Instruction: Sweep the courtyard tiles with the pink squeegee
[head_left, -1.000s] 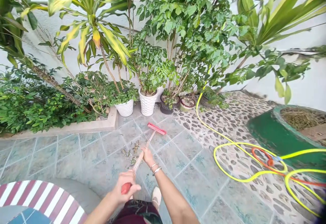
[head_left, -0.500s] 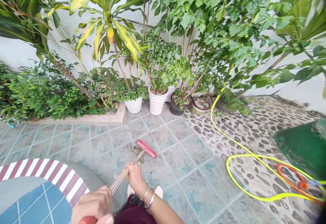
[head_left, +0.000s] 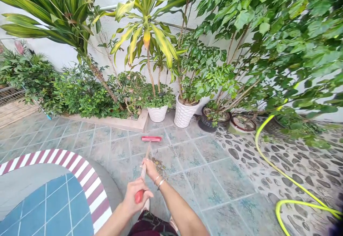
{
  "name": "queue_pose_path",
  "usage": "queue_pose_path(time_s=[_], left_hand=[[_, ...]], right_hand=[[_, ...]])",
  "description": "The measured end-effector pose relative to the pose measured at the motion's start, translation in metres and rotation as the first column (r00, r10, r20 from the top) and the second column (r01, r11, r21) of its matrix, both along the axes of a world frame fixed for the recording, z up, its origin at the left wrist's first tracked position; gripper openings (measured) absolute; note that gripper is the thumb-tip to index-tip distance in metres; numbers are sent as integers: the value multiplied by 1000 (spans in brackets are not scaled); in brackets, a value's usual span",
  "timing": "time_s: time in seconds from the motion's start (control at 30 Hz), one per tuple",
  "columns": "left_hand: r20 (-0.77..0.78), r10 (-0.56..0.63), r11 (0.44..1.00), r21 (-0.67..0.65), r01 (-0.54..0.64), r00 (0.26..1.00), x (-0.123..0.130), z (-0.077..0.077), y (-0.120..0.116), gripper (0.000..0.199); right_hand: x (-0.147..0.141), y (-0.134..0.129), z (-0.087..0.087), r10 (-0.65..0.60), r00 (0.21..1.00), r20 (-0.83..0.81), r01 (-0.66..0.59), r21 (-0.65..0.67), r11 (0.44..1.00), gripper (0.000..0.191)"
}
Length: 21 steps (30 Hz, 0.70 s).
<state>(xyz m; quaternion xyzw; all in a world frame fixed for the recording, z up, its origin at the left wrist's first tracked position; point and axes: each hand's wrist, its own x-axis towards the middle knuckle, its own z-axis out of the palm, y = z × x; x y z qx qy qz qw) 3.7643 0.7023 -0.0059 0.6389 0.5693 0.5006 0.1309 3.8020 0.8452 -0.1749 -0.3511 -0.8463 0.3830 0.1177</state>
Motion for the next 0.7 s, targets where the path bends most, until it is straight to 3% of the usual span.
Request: queue_pose_path(time_s=[0.13, 0.23, 0.3, 0.4, 0.47, 0.53, 0.63, 0.7], left_hand=[[-32, -56, 998, 20, 57, 998, -13, 55, -23, 19], [0, -100, 993, 63, 100, 995, -20, 94, -41, 15], [32, -119, 989, 93, 115, 992, -21, 109, -48, 16], [79, -125, 983, 147, 112, 989, -17, 117, -48, 23], [88, -125, 978, 176, 108, 988, -10, 113, -40, 24], [68, -101, 982, 168, 88, 993, -2, 97, -27, 27], [40, -37, 995, 99, 33, 999, 13, 52, -6, 36], [58, -24, 995, 98, 18, 998, 20, 22, 3, 49]], right_hand=[[2, -58, 1, -48, 982, -184, 44, -27, 999, 22], [3, -91, 11, -100, 942, -319, 85, -59, 995, 31], [4, -100, 21, -109, 927, -359, 89, -72, 993, 33], [8, -92, 37, -109, 926, -363, 89, -71, 994, 36], [12, -73, 42, -97, 934, -344, 79, -67, 995, 37], [18, -47, 41, -70, 946, -317, 48, -78, 996, 35], [24, -10, 25, -31, 966, -256, 0, -121, 993, 28], [27, 1, 11, -16, 975, -224, -14, -134, 991, 26]])
